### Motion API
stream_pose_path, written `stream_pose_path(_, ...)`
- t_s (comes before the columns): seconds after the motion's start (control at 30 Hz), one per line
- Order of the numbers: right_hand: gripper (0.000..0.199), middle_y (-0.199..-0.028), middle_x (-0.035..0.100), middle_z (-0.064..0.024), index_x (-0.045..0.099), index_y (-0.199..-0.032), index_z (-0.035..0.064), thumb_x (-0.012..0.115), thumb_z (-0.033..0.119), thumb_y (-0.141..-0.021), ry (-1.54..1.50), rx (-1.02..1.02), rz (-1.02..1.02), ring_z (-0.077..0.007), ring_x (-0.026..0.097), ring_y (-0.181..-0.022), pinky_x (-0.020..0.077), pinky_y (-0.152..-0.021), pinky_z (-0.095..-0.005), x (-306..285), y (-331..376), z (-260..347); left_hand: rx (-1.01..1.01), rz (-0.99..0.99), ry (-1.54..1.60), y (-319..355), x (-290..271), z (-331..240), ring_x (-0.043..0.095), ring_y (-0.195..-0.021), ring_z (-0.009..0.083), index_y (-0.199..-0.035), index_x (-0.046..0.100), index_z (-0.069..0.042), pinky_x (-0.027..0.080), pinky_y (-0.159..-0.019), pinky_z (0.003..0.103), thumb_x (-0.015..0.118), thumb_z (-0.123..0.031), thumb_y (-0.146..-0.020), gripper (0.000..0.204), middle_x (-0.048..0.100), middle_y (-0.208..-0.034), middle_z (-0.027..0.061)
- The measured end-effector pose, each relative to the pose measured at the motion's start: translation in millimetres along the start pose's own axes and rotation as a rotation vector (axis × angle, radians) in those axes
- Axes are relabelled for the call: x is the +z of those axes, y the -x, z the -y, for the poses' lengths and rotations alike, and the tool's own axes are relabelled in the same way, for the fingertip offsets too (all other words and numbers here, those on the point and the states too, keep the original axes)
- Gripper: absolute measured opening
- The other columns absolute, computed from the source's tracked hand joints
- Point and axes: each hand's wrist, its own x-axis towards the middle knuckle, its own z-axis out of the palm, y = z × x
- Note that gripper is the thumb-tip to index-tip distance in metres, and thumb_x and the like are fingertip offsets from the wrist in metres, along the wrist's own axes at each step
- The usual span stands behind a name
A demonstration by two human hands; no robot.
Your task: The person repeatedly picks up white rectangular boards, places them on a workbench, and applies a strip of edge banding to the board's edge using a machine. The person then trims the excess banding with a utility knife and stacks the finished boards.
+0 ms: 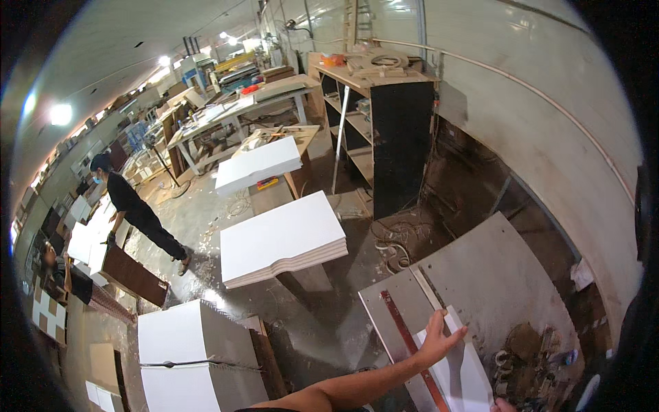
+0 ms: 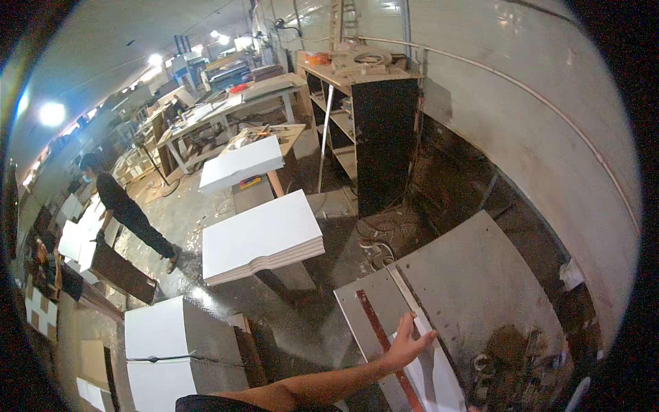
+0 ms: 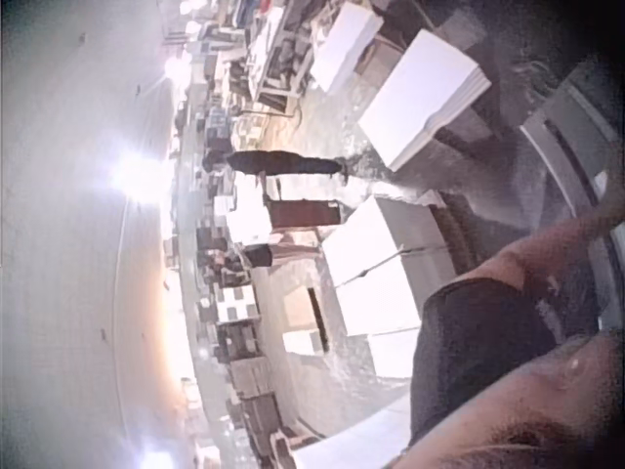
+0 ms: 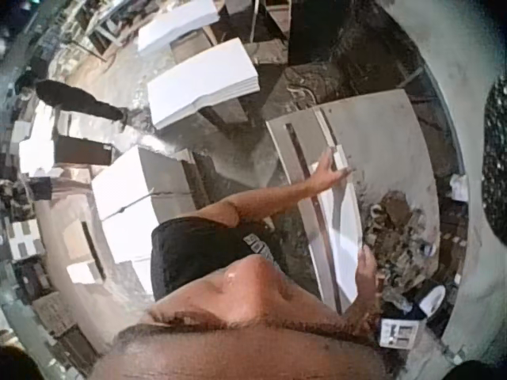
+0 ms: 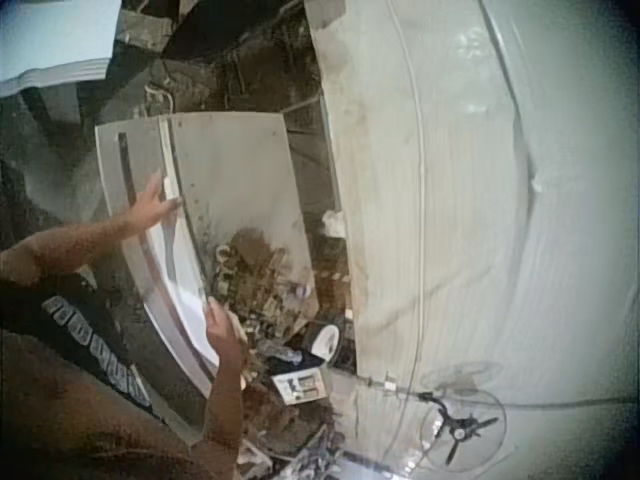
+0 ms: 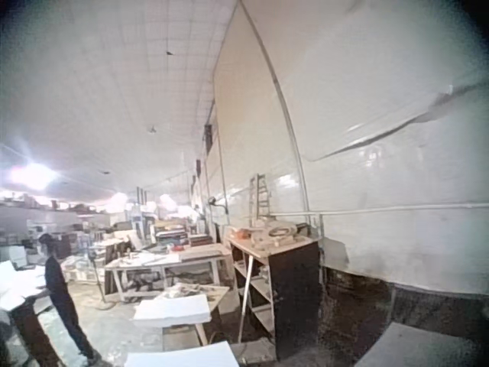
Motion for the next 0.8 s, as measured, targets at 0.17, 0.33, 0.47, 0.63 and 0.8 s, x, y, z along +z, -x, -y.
stream_pose_path(0.17,0.062,-0.16,0.063,-0.0237,0.058,-0.158,-0.0056,0.055,0.043,-0.12,0.028,0.069,0.104,-0.0407,0.057,-0.15,0.0426,-0.125,-0.0493,8,-26,3,-0.013,0.013,-0.05,3,-11,0,0.05,-0.131,0.0389,-0.145,0.046,-0.003,0.039,-0.116,0.051,0.078,-0.065,-0.099,0.084,0.052,-0.131,0.0223)
stream_pose_path(0.33,0.064,-0.163,0.061,-0.0231,0.059,-0.159,-0.0049,0.055,0.045,-0.119,-0.048,0.129,0.11,-0.0422,0.055,-0.153,0.0416,-0.126,-0.0512,9,-32,19,0.019,0.039,-0.094,3,-13,-2,0.048,-0.13,0.0336,-0.146,0.047,-0.004,0.04,-0.113,0.049,0.075,-0.06,-0.104,0.075,0.049,-0.13,0.0195)
stream_pose_path(0.47,0.068,-0.168,0.056,-0.0224,0.057,-0.161,-0.0035,0.053,0.05,-0.119,-0.047,0.182,0.1,-0.0421,0.049,-0.158,0.0381,-0.129,-0.0517,6,-25,44,0.008,0.042,-0.085,4,-14,2,0.05,-0.129,0.0395,-0.146,0.044,-0.001,0.036,-0.116,0.052,0.076,-0.064,-0.101,0.084,0.054,-0.129,0.0242)
stream_pose_path(0.63,0.075,-0.17,0.053,-0.0212,0.054,-0.165,-0.0003,0.05,0.058,-0.117,-0.039,0.239,0.101,-0.0422,0.046,-0.16,0.0371,-0.129,-0.0512,6,-26,72,0.001,0.023,-0.066,4,-14,3,0.051,-0.123,0.035,-0.142,0.048,-0.004,0.04,-0.109,0.05,0.078,-0.059,-0.101,0.075,0.053,-0.124,0.0207)
stream_pose_path(0.8,0.075,-0.168,0.056,-0.0226,0.059,-0.161,-0.0013,0.05,0.058,-0.117,-0.056,0.202,0.059,-0.0429,0.048,-0.158,0.0392,-0.128,-0.0521,6,-21,80,0.073,0.054,-0.137,2,-20,-5,0.051,-0.127,0.0358,-0.142,0.046,-0.001,0.041,-0.112,0.052,0.078,-0.056,-0.102,0.075,0.053,-0.127,0.0217)
